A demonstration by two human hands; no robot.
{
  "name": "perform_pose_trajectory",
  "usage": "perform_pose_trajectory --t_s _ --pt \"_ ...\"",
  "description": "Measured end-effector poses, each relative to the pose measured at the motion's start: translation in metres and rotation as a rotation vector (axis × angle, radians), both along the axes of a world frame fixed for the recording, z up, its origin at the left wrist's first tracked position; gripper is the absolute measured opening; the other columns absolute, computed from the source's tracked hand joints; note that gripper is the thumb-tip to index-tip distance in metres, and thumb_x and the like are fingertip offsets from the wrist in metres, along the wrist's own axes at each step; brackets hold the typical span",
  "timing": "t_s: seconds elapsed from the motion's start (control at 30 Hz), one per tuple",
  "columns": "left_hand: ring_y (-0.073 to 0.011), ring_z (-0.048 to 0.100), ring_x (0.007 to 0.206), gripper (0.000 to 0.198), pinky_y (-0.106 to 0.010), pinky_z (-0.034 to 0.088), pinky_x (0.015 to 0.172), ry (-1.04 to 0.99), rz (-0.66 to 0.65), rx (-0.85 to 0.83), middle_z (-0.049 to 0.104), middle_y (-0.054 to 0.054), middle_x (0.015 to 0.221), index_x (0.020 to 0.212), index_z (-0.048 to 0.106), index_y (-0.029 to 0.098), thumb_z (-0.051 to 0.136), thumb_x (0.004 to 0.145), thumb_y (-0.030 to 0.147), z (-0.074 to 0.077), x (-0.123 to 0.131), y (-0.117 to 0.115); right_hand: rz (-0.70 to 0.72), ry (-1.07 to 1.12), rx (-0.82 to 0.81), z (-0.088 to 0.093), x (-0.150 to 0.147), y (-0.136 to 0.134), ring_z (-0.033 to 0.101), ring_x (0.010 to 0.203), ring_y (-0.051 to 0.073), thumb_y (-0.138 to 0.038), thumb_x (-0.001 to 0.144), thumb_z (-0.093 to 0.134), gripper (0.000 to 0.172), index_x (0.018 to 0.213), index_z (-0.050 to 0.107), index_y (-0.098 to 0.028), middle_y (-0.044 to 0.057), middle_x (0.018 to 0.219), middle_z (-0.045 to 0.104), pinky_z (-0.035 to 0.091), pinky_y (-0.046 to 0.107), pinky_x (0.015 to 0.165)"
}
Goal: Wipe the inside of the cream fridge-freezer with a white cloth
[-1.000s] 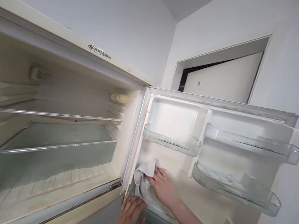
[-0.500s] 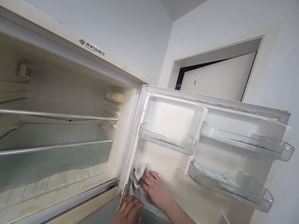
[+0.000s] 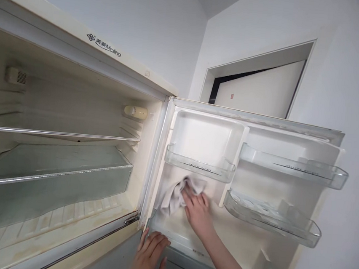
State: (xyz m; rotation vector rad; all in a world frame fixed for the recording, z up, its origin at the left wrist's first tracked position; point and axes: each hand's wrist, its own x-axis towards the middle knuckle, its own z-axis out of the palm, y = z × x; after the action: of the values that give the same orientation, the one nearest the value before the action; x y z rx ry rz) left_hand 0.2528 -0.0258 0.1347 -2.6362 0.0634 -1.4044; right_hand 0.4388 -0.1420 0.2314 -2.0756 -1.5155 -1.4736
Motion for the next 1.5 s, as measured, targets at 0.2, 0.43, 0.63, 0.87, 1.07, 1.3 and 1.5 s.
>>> perform_pose_trajectory --t_s 0.2,0.43,0.63,0.87,1.07,1.3,1.5 --pt "-0.0214 0.071 0.096 0.050 -0.050 0.063 0.085 -0.006 0.016 0.016 0.076 0.000 0.101 0.121 0.051 0.020 0.053 0.072 0.012 0.006 -0.002 -0.002 0.276 -0.205 -0.482 -0.031 0.011 -0.022 0.048 0.127 0.012 -0.021 0.095 0.053 0.031 0.124 0.060 -0.029 -0.006 0.131 0.062 0.042 0.030 0.103" --pt "-0.0206 0.069 0.102 0.046 -0.048 0.059 0.092 0.030 -0.009 -0.054 0.075 0.000 0.105 0.118 0.053 0.022 0.052 0.074 0.010 0.000 -0.003 -0.002 0.110 -0.263 -0.310 0.021 0.012 -0.022 0.055 0.121 0.024 -0.011 0.090 0.052 0.043 0.132 0.057 -0.018 0.008 0.123 0.067 0.043 0.041 0.104" --pt "-0.0209 0.067 0.106 0.051 -0.049 0.058 0.095 0.048 -0.007 -0.071 0.075 -0.001 0.109 0.126 0.050 0.022 0.052 0.076 0.011 -0.006 -0.003 0.000 -0.031 -0.242 -0.111 0.023 0.001 -0.005 0.046 0.132 0.028 -0.007 0.089 0.043 0.050 0.139 0.049 -0.007 0.016 0.145 0.049 0.040 0.044 0.108" --pt "-0.0220 0.068 0.105 0.054 -0.051 0.060 0.092 0.067 0.005 -0.063 0.075 -0.003 0.109 0.130 0.047 0.021 0.051 0.077 0.013 -0.001 -0.002 -0.002 0.258 -0.341 -0.522 -0.028 0.013 -0.031 0.053 0.125 0.016 -0.016 0.094 0.049 0.028 0.117 0.065 -0.019 0.001 0.128 0.065 0.040 0.031 0.112" --pt "-0.0218 0.067 0.108 0.050 -0.052 0.057 0.097 0.075 -0.025 -0.152 0.074 -0.003 0.109 0.126 0.050 0.023 0.051 0.078 0.011 0.000 -0.006 -0.007 0.072 -0.197 -0.267 0.020 0.002 -0.027 0.057 0.117 0.024 -0.008 0.090 0.049 0.040 0.128 0.060 -0.016 0.011 0.115 0.069 0.043 0.044 0.107" --pt "-0.0210 0.065 0.112 0.050 -0.053 0.054 0.100 0.100 -0.031 -0.192 0.073 -0.002 0.112 0.130 0.046 0.024 0.050 0.081 0.011 0.001 -0.008 -0.008 -0.001 -0.088 -0.083 0.012 -0.012 0.002 0.051 0.126 0.027 -0.002 0.088 0.041 0.051 0.134 0.056 -0.017 0.008 0.135 0.060 0.043 0.045 0.107" --pt "-0.0218 0.064 0.112 0.046 -0.054 0.054 0.101 0.111 -0.040 -0.196 0.072 -0.004 0.113 0.126 0.047 0.022 0.048 0.082 0.012 0.002 -0.005 -0.006 0.247 -0.117 -0.412 -0.038 -0.009 0.005 0.056 0.121 0.016 -0.020 0.095 0.050 0.026 0.114 0.068 -0.024 -0.002 0.115 0.070 0.040 0.031 0.113"
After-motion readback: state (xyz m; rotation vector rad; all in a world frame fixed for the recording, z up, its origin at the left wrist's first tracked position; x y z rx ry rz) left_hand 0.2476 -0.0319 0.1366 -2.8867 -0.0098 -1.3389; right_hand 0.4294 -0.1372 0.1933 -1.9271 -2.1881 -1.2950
